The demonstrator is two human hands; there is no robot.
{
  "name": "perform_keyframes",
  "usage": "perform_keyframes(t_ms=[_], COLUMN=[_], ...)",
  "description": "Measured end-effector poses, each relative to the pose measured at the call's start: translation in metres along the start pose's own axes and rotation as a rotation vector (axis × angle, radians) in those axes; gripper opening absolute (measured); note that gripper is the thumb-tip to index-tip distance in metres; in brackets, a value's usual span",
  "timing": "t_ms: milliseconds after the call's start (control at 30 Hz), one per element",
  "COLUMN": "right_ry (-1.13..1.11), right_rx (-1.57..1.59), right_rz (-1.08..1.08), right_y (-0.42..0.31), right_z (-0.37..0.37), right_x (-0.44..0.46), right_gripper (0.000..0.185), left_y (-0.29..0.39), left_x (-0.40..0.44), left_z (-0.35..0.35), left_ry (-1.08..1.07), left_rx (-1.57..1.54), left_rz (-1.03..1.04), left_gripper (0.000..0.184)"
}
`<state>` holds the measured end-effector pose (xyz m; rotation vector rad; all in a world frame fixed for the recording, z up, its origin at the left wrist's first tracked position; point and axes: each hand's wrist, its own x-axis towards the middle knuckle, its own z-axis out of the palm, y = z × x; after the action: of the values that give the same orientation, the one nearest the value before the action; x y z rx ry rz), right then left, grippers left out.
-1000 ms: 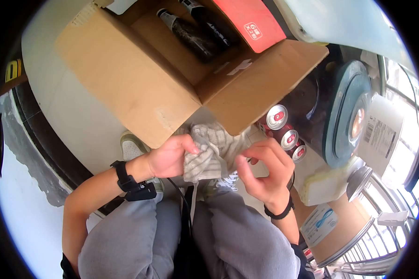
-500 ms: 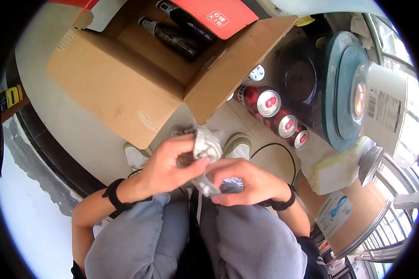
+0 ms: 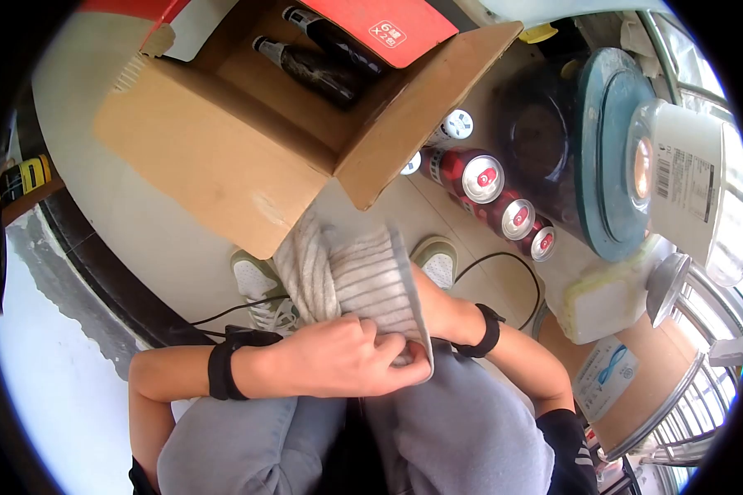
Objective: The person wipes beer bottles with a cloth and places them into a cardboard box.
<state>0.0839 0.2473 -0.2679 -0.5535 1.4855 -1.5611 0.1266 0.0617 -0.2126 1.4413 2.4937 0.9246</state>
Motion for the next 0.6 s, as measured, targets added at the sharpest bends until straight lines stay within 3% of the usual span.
perform_keyframes(t_ms=[67, 133, 200, 233, 300, 367, 433, 533, 600], right_ry=[0.035, 0.191, 0.261, 0.291, 0.393, 0.373, 0.333, 0.304, 0.301], right_rx=[-0.022, 0.208, 0.063, -0.091, -0.058, 0.005, 0.076, 0.148, 0.187], right_rz=[-0.085, 0.018, -0.046, -0.148, -0.037, 0.004, 0.024, 0.013, -0.003], right_y=[0.017, 0.02, 0.016, 0.016, 0.005, -0.003, -0.004, -0.001, 0.002], right_z=[0.003, 0.011, 0.007, 0.002, 0.001, 0.001, 0.006, 0.011, 0.013], right_x=[-0.002, -0.005, 0.002, 0.008, 0.001, -0.009, -0.017, -0.016, -0.01], right_gripper=[0.041, 0.036, 0.037, 0.03, 0.028, 0.026, 0.025, 0.022, 0.02], left_y=[-0.002, -0.003, -0.004, -0.003, -0.004, 0.0, 0.001, -0.002, 0.001], left_x=[-0.003, -0.005, -0.002, 0.0, 0.002, 0.001, 0.005, 0.015, 0.016], left_z=[-0.01, -0.015, -0.013, -0.014, -0.015, -0.022, -0.027, -0.021, -0.021], left_ry=[-0.025, -0.011, 0.048, 0.099, 0.201, 0.335, 0.317, 0.05, 0.039], left_rx=[0.054, 0.099, 0.153, 0.143, 0.205, 0.047, -0.081, -0.062, -0.141], left_rz=[-0.041, -0.055, -0.043, -0.047, 0.023, -0.02, -0.038, -0.007, -0.045], left_gripper=[0.028, 0.033, 0.037, 0.031, 0.021, 0.009, 0.015, 0.027, 0.038])
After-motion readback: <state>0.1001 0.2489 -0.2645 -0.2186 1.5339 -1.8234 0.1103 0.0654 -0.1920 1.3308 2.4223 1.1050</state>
